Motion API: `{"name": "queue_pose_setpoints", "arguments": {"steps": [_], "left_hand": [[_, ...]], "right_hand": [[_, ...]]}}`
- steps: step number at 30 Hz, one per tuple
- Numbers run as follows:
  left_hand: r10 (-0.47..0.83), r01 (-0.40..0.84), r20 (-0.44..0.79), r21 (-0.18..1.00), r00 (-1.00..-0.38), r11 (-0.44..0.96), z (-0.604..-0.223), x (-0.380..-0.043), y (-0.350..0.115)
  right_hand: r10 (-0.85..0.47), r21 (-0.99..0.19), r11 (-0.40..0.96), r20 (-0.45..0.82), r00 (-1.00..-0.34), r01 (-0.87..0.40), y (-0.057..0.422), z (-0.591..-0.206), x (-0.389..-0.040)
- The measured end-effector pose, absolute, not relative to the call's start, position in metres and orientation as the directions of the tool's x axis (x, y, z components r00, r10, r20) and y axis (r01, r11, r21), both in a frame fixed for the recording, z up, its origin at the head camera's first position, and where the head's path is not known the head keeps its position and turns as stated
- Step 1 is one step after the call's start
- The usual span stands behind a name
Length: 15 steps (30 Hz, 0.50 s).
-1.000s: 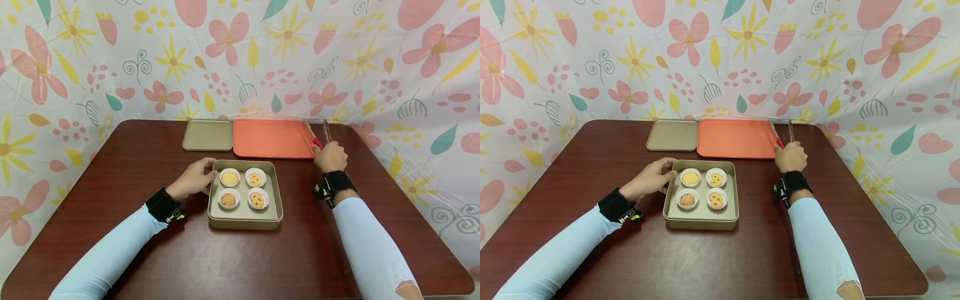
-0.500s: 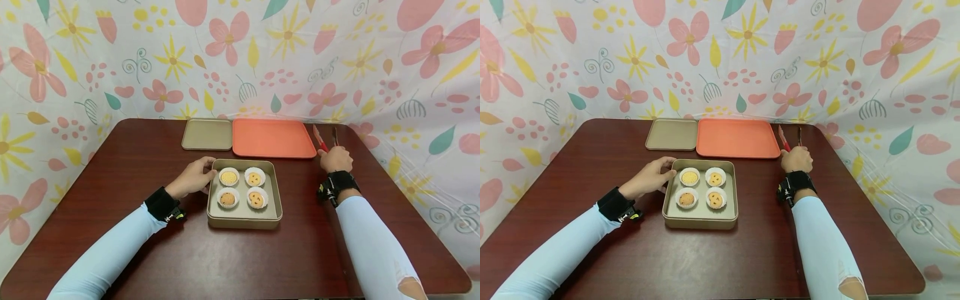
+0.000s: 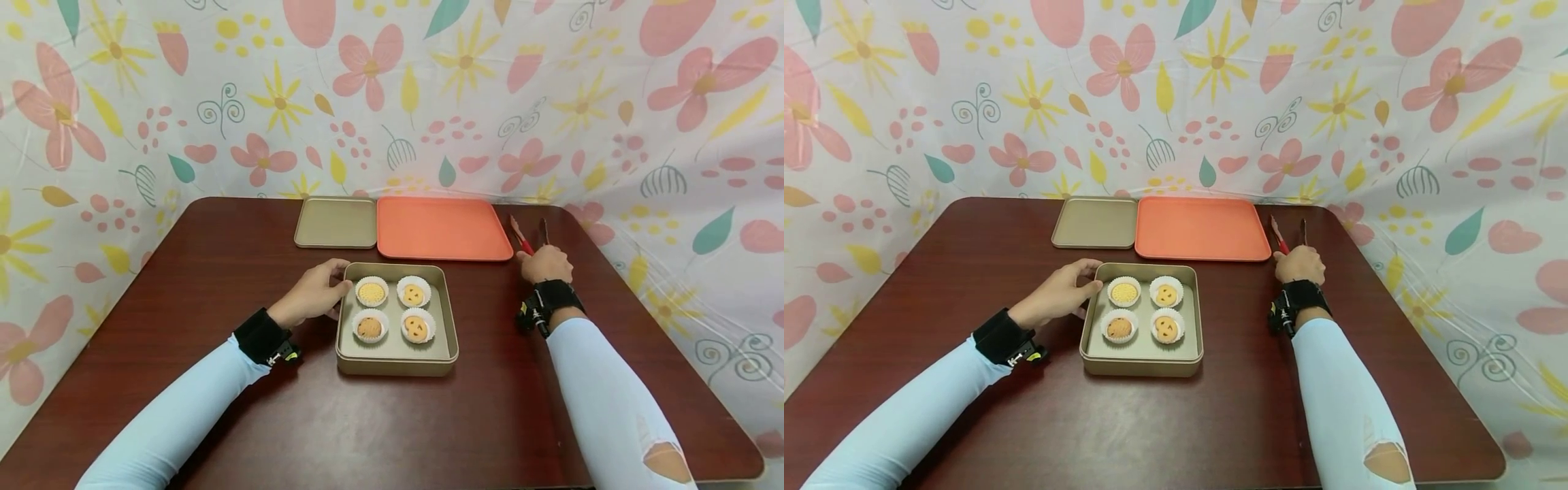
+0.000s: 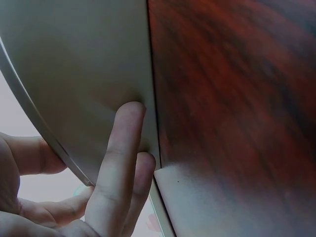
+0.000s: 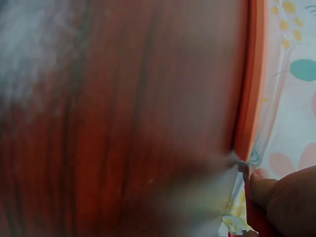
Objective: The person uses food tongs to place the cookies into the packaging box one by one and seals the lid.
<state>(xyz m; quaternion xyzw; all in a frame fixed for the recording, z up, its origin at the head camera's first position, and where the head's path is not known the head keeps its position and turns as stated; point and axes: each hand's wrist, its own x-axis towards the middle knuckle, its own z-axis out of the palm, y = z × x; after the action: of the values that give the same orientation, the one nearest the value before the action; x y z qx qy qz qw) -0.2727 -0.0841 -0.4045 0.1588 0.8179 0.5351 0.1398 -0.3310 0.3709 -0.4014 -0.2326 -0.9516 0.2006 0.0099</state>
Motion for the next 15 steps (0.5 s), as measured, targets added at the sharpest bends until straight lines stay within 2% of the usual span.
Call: {"name": "queue_pose_setpoints", "arguments": {"steps": [10,15], "left_hand": [[0.404,0.112,-0.055,0.919,-0.913,0.379,-0.4039,-0.2726,-0.0832],[0.400,0.107,-0.063,0.915,-0.914,0.388,-0.4030,-0.2717,-0.0832]], "right_hand": [[0.460,-0.351,0.812,-0.105,-0.882,0.465,0.3754,-0.4011,-0.3339],[0.460,-0.275,0.839,-0.106,-0.882,0.470,0.3786,-0.4013,-0.3377]]}}
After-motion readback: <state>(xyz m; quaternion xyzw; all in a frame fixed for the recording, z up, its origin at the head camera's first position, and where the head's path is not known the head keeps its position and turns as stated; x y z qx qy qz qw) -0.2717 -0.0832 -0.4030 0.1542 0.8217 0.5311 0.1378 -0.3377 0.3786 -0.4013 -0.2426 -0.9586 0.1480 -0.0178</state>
